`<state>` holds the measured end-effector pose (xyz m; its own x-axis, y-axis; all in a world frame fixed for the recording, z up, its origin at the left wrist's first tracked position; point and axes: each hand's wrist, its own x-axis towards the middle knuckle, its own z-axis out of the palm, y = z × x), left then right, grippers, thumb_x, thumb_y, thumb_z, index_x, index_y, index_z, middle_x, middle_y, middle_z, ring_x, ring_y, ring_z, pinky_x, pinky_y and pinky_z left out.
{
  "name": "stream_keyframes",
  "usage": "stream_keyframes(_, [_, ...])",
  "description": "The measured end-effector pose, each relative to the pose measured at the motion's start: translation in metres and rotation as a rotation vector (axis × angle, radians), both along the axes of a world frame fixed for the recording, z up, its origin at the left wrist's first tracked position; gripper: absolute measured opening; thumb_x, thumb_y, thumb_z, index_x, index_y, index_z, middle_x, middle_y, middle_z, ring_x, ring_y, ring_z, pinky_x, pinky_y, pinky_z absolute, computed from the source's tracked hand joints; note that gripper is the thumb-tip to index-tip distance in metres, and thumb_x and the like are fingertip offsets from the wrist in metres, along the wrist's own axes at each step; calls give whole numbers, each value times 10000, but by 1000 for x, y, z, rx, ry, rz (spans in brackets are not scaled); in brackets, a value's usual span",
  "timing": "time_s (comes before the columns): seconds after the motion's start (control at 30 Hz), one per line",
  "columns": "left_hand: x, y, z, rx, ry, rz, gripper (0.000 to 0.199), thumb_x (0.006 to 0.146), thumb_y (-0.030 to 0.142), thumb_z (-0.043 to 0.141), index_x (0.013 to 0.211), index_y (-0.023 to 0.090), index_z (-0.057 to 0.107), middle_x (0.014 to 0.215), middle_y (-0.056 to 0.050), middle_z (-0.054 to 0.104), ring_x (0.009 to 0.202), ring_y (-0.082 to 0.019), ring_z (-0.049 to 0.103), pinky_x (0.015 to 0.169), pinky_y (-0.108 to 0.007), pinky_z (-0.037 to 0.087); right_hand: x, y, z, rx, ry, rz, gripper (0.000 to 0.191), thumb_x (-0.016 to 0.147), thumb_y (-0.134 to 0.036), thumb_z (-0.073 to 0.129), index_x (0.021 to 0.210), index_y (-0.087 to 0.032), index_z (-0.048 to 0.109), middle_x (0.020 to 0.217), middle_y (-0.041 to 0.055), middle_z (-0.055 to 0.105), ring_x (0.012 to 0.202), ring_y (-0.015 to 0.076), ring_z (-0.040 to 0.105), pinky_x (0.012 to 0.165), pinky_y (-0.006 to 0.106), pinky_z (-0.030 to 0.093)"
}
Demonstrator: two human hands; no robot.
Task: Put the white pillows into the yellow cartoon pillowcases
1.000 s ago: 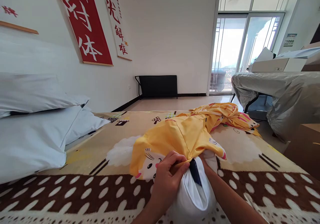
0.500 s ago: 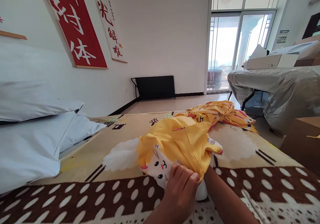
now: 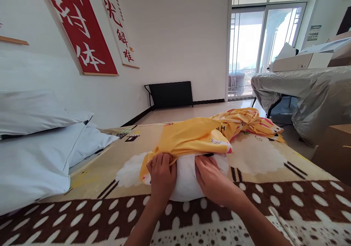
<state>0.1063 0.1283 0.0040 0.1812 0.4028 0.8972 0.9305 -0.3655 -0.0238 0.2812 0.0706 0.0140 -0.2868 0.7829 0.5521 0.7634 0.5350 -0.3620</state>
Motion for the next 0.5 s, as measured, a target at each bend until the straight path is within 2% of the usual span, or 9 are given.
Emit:
stream_keyframes(0.1, [-10, 4, 2, -6, -155, -96, 96, 802, 110, 483, 773, 201, 466, 728, -19, 539, 735, -192, 504, 695, -307, 387, -21, -35, -2, 139, -190, -46, 575, 842, -253, 510, 1376, -68, 404, 1419, 228, 408, 1308, 336, 393, 1024, 474, 385])
stream_keyframes(0.2, [-9, -3, 6, 87, -227, -219, 125, 802, 83, 503, 849, 199, 493, 762, -14, 554, 745, -165, 522, 693, -271, 422, -50, -43, -21, 284, -231, -224, 541, 851, -274, 525, 1361, -110, 445, 1407, 265, 401, 1292, 412, 389, 964, 552, 402])
stream_keyframes(0.27, [-5, -11, 7, 162, -188, -282, 138, 804, 69, 517, 854, 197, 507, 749, -12, 554, 732, -157, 517, 693, -266, 428, -65, -33, -35, 304, -208, -316, 510, 863, -275, 518, 1352, -142, 464, 1402, 266, 408, 1285, 434, 388, 950, 600, 387])
stream_keyframes(0.37, [5, -23, 7, 224, -109, -363, 177, 800, 28, 512, 862, 193, 525, 714, -13, 558, 698, -151, 502, 683, -272, 423, -72, -11, -47, 297, -135, -363, 495, 862, -289, 536, 1338, -163, 484, 1378, 258, 443, 1279, 439, 391, 970, 654, 331])
stream_keyframes(0.43, [15, -31, 4, 221, -92, -435, 211, 791, -2, 506, 877, 188, 532, 709, -22, 569, 689, -147, 496, 678, -273, 429, -66, 4, -48, 306, -43, -342, 479, 866, -262, 535, 1335, -172, 491, 1348, 234, 490, 1261, 416, 422, 998, 677, 277])
stream_keyframes(0.5, [26, -40, -2, 190, -77, -525, 227, 780, -14, 521, 901, 178, 543, 710, -37, 580, 704, -154, 497, 679, -280, 439, -56, 18, -45, 319, 144, -245, 438, 879, -240, 513, 1313, -189, 517, 1308, 184, 546, 1244, 361, 455, 1039, 661, 233])
